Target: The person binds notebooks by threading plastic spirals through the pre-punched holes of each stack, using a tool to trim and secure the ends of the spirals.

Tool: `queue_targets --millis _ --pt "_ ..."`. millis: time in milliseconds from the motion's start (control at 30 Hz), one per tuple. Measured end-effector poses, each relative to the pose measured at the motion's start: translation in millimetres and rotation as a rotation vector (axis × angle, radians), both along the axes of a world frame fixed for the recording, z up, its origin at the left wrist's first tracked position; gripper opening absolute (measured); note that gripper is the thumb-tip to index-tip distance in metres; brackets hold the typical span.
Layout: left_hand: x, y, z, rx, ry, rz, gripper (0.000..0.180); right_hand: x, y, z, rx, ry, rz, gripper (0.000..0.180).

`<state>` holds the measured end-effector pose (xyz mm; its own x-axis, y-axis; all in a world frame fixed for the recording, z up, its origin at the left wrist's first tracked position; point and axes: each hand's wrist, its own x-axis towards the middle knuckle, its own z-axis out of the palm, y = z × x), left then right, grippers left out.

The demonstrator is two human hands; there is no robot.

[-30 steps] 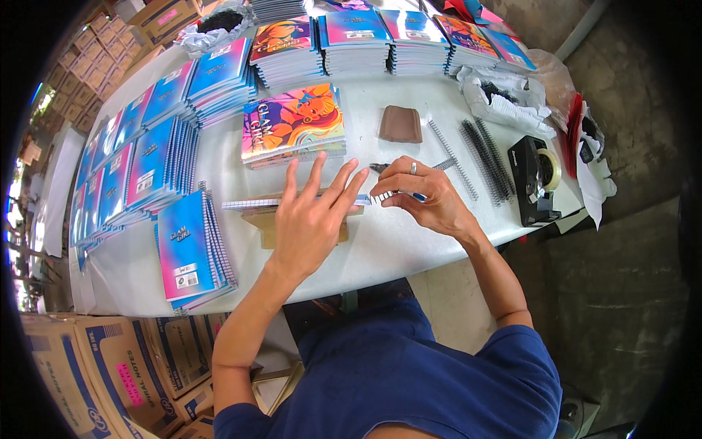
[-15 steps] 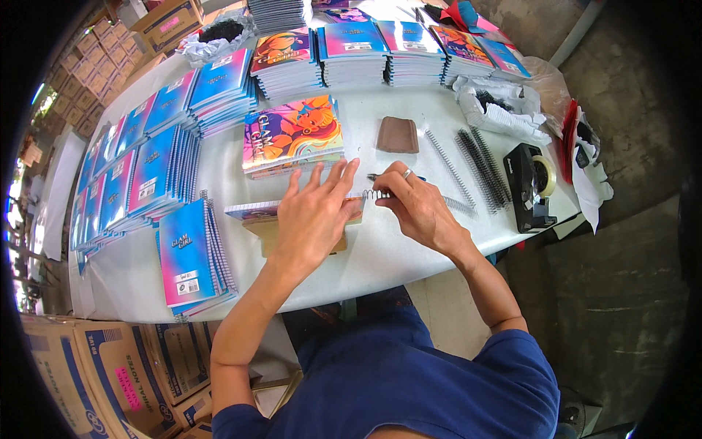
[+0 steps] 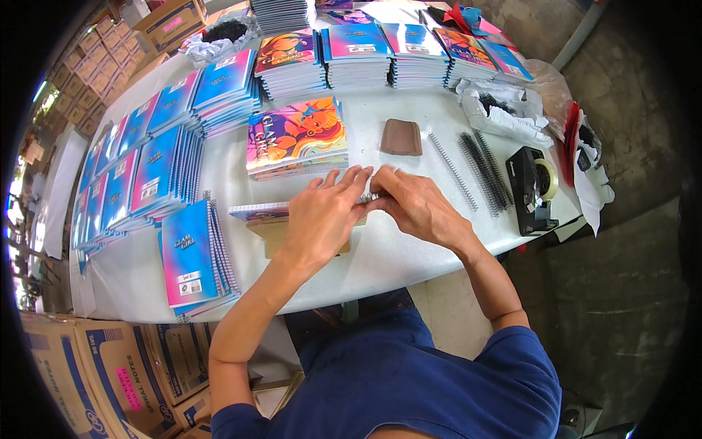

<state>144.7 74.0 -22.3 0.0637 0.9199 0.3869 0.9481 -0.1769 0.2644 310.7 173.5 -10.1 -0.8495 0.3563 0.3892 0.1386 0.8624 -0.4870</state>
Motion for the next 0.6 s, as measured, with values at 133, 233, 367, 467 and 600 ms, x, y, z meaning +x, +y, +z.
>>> queue_targets --millis 133,233,367,467,600 --pt "3 -7 8 -0.160 0.038 -0.031 0.054 -2 42 15 -0.676 -0.398 0.165 0.020" --pt "-2 -3 7 -0.126 0.187 0.013 0.059 -5 124 -22 -0.282 -0.154 -0.013 0.018" --pt "6 0 11 0.047 0.220 0.010 0.066 3 178 -70 0.163 -0.465 -0.197 0.043" --pt "3 -2 1 0.005 0.217 -0.010 0.072 -2 187 -64 -0.029 -0.540 -0.196 0.043" --pt "-9 -7 -1 0.073 0.091 0.112 0.086 -1 152 -6 -0.595 -0.239 0.108 0.043"
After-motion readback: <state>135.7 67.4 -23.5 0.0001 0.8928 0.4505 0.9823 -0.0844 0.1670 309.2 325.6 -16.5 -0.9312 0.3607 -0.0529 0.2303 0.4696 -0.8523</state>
